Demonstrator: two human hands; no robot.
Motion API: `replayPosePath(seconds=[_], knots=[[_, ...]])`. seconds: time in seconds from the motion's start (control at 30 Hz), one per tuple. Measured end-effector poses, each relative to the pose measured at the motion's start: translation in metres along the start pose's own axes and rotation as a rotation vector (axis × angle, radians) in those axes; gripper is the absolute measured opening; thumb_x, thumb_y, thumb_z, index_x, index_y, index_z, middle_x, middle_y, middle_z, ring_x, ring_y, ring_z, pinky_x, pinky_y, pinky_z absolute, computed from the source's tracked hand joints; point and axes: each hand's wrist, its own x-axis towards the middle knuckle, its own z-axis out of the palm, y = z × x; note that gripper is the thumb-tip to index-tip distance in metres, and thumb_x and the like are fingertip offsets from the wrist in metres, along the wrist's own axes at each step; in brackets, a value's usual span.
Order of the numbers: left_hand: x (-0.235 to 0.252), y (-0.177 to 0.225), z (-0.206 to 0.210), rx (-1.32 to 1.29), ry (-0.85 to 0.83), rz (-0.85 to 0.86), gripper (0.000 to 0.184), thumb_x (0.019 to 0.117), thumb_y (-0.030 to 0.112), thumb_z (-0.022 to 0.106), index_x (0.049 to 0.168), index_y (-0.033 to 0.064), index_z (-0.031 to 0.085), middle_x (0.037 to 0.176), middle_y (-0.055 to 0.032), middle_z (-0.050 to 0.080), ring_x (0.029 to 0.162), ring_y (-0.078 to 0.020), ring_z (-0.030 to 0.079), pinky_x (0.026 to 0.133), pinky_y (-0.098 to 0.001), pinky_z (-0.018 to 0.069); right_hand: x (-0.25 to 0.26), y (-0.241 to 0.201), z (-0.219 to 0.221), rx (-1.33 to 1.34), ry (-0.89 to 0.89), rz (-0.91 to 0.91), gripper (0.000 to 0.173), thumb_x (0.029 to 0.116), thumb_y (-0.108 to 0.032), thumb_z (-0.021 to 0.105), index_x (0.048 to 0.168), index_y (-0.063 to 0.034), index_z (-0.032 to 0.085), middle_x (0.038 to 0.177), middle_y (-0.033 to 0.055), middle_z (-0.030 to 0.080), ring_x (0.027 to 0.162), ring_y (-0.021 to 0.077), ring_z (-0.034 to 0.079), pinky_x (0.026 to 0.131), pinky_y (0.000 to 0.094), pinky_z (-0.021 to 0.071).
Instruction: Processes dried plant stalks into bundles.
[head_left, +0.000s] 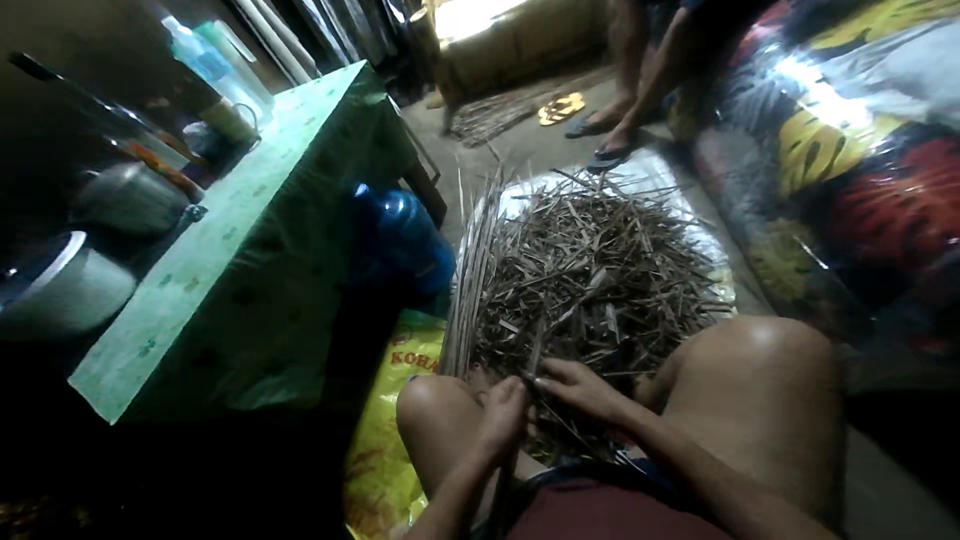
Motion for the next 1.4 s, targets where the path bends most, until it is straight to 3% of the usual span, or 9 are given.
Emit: replayPosePath(seconds=[0.2, 0.33, 0.53, 0.67, 0.8, 0.97, 1.03, 1.23, 1.4], knots=[[0.002, -0.004, -0.003, 0.053, -0.01, 0.086, 0.027, 0.1115, 0.015, 0.038, 0.119, -0.0028, 0.057, 0.071, -0.0018, 0.059, 0.056, -0.0099, 0.06, 0.055, -0.0261, 0.0553, 0.002, 0.004, 0.002, 0.091, 0.061, -0.037, 0.026, 0.1064, -0.022, 0.049, 0.116, -0.0029, 0.064, 0.091, 0.0041, 0.065, 0.077, 0.0088, 0.062, 0.074, 0.0299, 0.0539], [0.0, -0.005, -0.004, 0.1, 0.015, 0.12, 0.02, 0.1086, 0.012, 0.046, 0.111, -0.0035, 0.059, 0.074, -0.0037, 0.063, 0.058, -0.0103, 0.063, 0.057, -0.0266, 0.0574, -0.002, -0.006, 0.012, 0.455, 0.066, 0.102, 0.023, 0.11, -0.022, 0.041, 0.1, -0.0087, 0.056, 0.067, -0.003, 0.051, 0.05, 0.0047, 0.047, 0.046, 0.0203, 0.0428], [0.001, -0.002, -0.001, 0.09, 0.076, 0.096, 0.02, 0.1084, 0.011, 0.048, 0.107, -0.0051, 0.06, 0.071, -0.0048, 0.064, 0.056, -0.0106, 0.063, 0.055, -0.0259, 0.0566, 0.0, -0.002, 0.021, 0.481, 0.09, 0.096, 0.022, 0.1092, -0.021, 0.045, 0.119, -0.0055, 0.056, 0.073, -0.0009, 0.055, 0.052, 0.0066, 0.05, 0.048, 0.0222, 0.0448], [0.001, 0.0, -0.007, -0.017, -0.005, 0.042, 0.024, 0.1105, 0.015, 0.043, 0.106, -0.0013, 0.06, 0.068, -0.0028, 0.063, 0.051, -0.0079, 0.059, 0.049, -0.0221, 0.052, -0.001, 0.011, 0.018, 0.294, 0.137, -0.138, 0.018, 0.105, -0.018, 0.05, 0.1, -0.0063, 0.062, 0.076, -0.0041, 0.058, 0.063, 0.0025, 0.055, 0.06, 0.0207, 0.0491], [0.003, 0.002, -0.009, -0.118, -0.053, -0.017, 0.025, 0.1117, 0.015, 0.04, 0.107, 0.0003, 0.059, 0.064, -0.0013, 0.059, 0.048, -0.0049, 0.054, 0.045, -0.0183, 0.0474, 0.002, 0.021, 0.007, 0.011, 0.12, -0.302, 0.027, 0.1055, -0.018, 0.048, 0.105, 0.0007, 0.068, 0.088, 0.0019, 0.065, 0.076, 0.0007, 0.059, 0.074, 0.0198, 0.0508], [0.0, 0.001, -0.01, -0.129, -0.059, -0.053, 0.026, 0.1123, 0.016, 0.038, 0.108, 0.0, 0.058, 0.061, 0.0009, 0.055, 0.045, -0.003, 0.05, 0.042, -0.0163, 0.0436, 0.006, 0.032, -0.004, -0.322, 0.179, -0.419, 0.033, 0.1048, -0.019, 0.05, 0.113, 0.006, 0.07, 0.096, 0.0199, 0.072, 0.088, 0.0257, 0.071, 0.085, 0.0431, 0.0555], [0.0, 0.0, -0.011, -0.133, -0.066, -0.067, 0.028, 0.1127, 0.017, 0.036, 0.11, -0.0005, 0.058, 0.06, 0.0019, 0.054, 0.044, -0.0019, 0.048, 0.042, -0.0154, 0.0423, 0.008, 0.033, -0.006, -0.411, 0.19, -0.412, 0.034, 0.1049, -0.021, 0.05, 0.116, 0.0048, 0.07, 0.1, 0.0215, 0.073, 0.094, 0.0331, 0.072, 0.089, 0.0513, 0.0551], [0.0, 0.0, -0.013, -0.192, -0.067, -0.083, 0.032, 0.1135, 0.02, 0.032, 0.108, 0.0012, 0.057, 0.059, 0.0033, 0.05, 0.042, -0.0008, 0.045, 0.04, -0.0141, 0.0398, 0.018, 0.026, -0.011, -0.53, 0.302, -0.321, 0.038, 0.1043, -0.022, 0.052, 0.13, 0.0033, 0.066, 0.113, 0.0226, 0.072, 0.105, 0.0383, 0.071, 0.095, 0.0576, 0.053], [-0.005, -0.01, -0.017, -0.256, -0.127, -0.113, 0.034, 0.1134, 0.02, 0.03, 0.108, 0.0006, 0.058, 0.057, 0.0026, 0.051, 0.04, -0.0009, 0.046, 0.038, -0.0139, 0.0394, 0.028, 0.022, -0.052, -0.369, 0.534, -0.111, 0.043, 0.1093, -0.023, 0.044, 0.142, 0.0025, 0.056, 0.126, 0.0246, 0.067, 0.117, 0.0359, 0.066, 0.105, 0.0515, 0.0473]])
